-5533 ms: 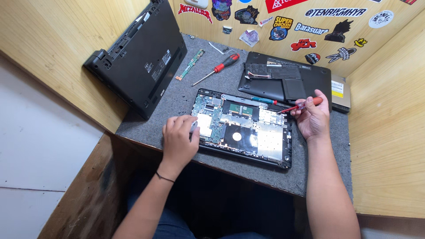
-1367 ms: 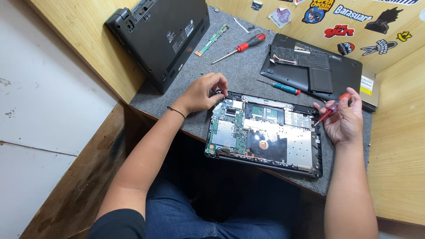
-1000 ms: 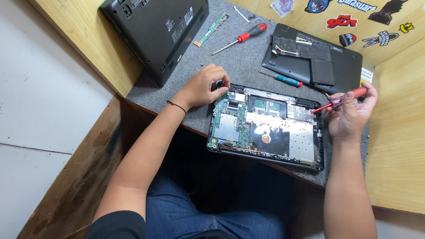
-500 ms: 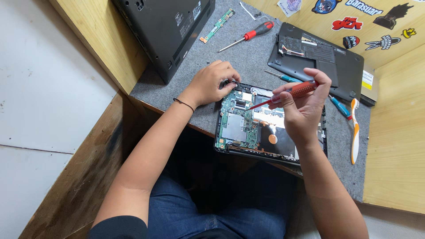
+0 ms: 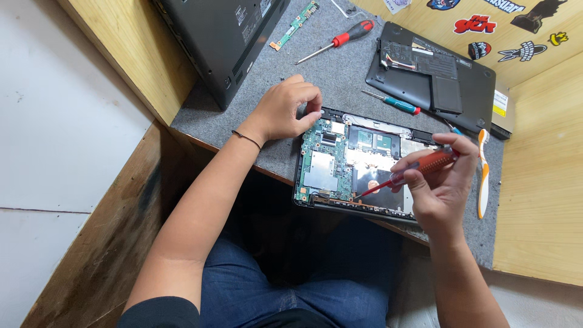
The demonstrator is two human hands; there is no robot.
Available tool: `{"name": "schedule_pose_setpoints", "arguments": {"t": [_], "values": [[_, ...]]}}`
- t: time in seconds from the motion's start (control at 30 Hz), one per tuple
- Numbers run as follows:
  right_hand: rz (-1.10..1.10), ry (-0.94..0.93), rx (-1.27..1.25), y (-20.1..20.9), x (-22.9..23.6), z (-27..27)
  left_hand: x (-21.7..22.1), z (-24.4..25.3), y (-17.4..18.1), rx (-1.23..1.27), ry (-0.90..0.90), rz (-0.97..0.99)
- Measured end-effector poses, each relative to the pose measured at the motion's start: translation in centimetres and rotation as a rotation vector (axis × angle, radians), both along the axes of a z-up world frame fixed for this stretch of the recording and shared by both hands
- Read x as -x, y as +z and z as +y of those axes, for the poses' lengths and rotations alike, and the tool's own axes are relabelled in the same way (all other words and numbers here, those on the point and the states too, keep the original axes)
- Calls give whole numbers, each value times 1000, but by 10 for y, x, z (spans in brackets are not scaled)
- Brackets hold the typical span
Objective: The person uses a screwdriver to remove screws from the back of a disassembled laptop. They remove the battery and a small circuit board, placing them on the desk, then continue unscrewing components from the motherboard area.
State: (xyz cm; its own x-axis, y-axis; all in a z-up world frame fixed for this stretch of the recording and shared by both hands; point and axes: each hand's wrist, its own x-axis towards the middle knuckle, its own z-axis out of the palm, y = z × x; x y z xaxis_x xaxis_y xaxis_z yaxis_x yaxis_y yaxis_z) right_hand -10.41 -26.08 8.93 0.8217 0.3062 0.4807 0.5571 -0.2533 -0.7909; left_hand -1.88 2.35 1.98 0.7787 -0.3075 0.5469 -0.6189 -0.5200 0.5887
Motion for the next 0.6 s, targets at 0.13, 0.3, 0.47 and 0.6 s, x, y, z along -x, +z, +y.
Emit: {"name": "schedule_pose_setpoints", "arguments": {"t": [0.13, 0.3, 0.47, 0.6], "values": [[5, -2, -12, 2, 10, 2, 9, -2, 2, 11, -19, -14], [34, -20, 3, -3, 11, 3, 43, -7, 7, 7, 156, 21], [33, -9, 8, -4, 11, 2, 118, -23, 18, -11, 56, 11], [44, 33, 20, -2, 10, 1, 146, -53, -8, -175, 116, -135]]}}
